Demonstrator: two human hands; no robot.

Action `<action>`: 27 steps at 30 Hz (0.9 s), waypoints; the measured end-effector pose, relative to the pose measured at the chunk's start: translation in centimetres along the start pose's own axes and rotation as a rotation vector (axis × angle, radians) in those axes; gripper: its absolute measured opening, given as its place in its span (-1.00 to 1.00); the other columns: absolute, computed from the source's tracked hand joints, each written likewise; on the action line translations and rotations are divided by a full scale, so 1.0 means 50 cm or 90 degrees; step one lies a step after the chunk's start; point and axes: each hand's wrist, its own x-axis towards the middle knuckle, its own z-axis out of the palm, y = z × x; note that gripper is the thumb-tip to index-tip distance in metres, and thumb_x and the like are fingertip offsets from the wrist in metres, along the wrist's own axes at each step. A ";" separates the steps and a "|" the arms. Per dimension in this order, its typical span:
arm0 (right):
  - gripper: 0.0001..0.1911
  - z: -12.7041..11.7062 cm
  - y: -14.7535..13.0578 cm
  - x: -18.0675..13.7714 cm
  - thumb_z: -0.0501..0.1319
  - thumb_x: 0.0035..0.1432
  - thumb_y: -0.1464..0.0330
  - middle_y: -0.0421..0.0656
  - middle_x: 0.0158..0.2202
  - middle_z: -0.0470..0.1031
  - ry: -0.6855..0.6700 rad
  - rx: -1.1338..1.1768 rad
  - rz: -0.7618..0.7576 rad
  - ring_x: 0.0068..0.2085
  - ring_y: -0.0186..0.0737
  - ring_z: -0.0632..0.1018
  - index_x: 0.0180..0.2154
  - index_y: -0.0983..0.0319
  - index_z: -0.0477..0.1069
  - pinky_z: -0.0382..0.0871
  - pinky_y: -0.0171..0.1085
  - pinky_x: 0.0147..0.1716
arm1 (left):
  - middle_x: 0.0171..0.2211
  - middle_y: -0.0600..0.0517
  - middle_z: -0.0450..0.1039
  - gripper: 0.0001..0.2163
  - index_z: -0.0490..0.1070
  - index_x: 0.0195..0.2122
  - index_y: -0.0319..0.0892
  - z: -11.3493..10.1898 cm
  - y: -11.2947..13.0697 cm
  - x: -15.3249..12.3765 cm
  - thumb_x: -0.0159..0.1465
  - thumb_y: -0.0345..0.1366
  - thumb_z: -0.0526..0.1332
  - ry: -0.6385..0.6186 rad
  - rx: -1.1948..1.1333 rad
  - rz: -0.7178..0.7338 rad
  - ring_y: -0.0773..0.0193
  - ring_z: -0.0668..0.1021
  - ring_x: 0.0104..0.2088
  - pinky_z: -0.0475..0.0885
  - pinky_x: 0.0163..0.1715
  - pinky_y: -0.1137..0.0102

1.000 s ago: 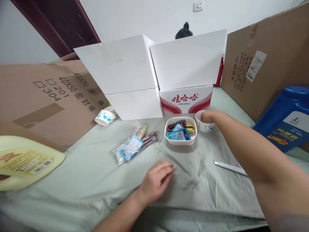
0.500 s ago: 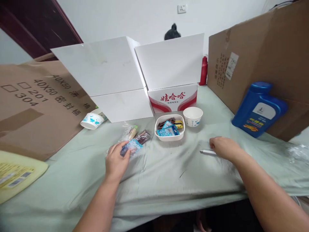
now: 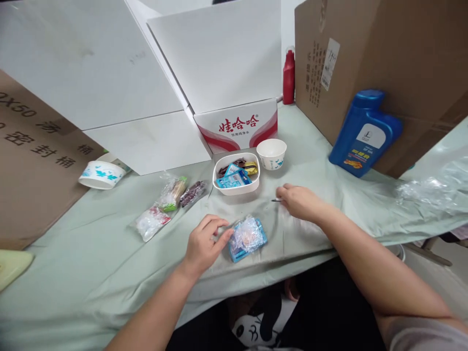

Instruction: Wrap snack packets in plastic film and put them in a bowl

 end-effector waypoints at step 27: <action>-0.83 0.059 -0.150 0.007 0.19 0.23 0.31 0.02 -0.21 0.47 0.084 0.115 -0.259 -0.17 -0.10 0.42 -0.24 0.30 0.44 0.32 -0.16 -0.15 | -0.47 0.10 0.35 -0.88 0.34 -0.31 -0.18 0.031 -0.009 -0.020 0.27 -0.24 0.16 0.036 -0.369 -0.280 0.37 0.40 -0.49 0.35 -0.45 0.47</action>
